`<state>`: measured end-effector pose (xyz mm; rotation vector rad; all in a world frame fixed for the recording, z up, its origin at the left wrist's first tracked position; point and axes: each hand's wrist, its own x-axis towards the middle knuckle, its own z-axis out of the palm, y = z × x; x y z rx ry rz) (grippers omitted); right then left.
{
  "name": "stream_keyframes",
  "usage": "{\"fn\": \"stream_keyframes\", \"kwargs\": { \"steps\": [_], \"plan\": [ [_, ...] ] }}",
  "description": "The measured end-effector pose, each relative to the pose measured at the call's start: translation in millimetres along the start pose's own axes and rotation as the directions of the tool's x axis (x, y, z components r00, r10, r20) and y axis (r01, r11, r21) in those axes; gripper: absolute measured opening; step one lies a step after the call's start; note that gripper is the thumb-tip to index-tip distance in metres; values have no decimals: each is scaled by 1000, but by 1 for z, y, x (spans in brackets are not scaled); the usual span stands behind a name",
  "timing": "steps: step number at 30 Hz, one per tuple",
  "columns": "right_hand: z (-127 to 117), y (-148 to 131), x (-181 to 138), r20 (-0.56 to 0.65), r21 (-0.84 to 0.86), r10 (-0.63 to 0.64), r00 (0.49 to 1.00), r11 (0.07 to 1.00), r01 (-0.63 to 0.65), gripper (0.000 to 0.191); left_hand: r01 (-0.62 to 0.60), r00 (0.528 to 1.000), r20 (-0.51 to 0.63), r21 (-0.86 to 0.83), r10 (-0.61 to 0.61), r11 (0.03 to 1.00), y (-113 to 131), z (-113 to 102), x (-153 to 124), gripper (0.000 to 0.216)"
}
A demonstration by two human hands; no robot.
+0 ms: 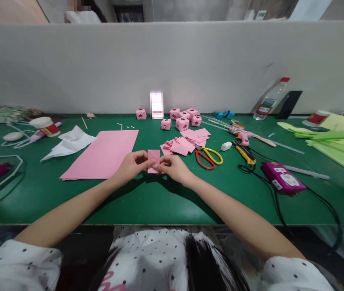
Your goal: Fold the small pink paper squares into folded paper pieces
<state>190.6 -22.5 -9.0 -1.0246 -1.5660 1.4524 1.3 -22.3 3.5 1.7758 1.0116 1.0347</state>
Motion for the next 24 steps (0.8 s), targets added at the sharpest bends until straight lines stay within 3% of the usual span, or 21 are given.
{"fn": "stream_keyframes", "kwargs": {
  "steps": [3,8,14,24],
  "plan": [
    [1,-1,-1,26,45,43,999,998,-44,41,-3,1000,-30,-26,3,1000,-1,0,0,34],
    [1,-1,-3,96,-19,82,992,997,-80,42,-12,997,-71,-15,11,1000,-2,1,-2,35],
    [4,-5,-5,144,-2,99,985,995,-99,43,-29,998,-53,2,29,1000,0,2,-3,32],
    [10,-5,-6,122,60,106,987,992,-114,36,-31,999,-39,-64,28,997,1,4,-4,30]
  ]
}}
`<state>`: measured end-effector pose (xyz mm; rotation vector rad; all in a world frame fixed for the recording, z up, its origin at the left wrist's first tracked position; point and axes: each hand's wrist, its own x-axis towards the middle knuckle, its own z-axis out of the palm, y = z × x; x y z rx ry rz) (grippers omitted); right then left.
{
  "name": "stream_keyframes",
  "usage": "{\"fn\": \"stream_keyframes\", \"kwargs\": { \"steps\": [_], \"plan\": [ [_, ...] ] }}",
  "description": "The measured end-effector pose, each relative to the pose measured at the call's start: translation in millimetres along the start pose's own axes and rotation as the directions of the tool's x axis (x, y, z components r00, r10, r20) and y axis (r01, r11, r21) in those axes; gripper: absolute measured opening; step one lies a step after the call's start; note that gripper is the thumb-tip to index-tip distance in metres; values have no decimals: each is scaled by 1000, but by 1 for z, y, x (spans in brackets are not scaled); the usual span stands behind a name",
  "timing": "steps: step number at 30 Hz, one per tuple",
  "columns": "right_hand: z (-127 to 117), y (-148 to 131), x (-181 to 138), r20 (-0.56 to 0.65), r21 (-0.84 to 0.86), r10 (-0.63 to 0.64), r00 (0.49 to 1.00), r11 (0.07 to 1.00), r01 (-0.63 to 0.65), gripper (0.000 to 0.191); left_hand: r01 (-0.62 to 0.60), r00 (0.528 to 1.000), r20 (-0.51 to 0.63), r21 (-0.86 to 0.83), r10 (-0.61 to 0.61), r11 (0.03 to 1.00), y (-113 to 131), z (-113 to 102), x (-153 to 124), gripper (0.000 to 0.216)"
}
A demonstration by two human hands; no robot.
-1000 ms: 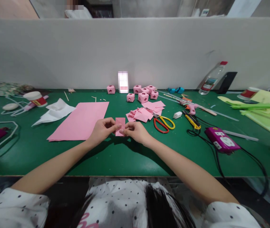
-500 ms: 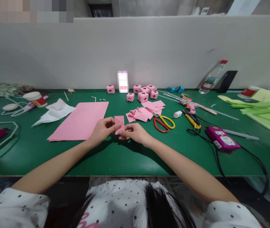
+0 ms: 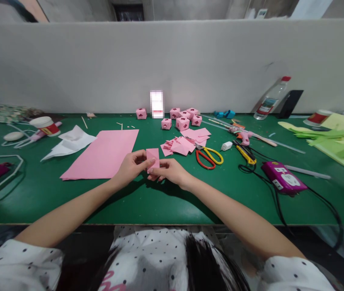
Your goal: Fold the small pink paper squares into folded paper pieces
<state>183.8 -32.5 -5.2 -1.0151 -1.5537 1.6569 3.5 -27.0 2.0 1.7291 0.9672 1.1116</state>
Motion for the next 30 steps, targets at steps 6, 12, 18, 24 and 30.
{"fn": "stream_keyframes", "kwargs": {
  "steps": [6,12,18,24,30],
  "plan": [
    [1,0,-2,73,-84,-33,997,996,39,31,64,997,41,-76,-61,995,4,3,0,30],
    [-5,1,1,-103,-126,-126,987,986,113,30,82,989,-111,-101,-93,991,4,-3,4,27],
    [-17,-1,1,-214,-258,-303,929,934,246,28,64,994,-83,-10,-65,998,5,-7,4,25],
    [-13,-6,-4,-183,-390,-334,925,888,244,29,13,999,-54,73,-9,997,6,-7,2,19],
    [-13,-3,-4,-172,-425,-371,913,864,271,22,-8,1000,-20,105,10,994,6,-6,4,17]
  ]
}}
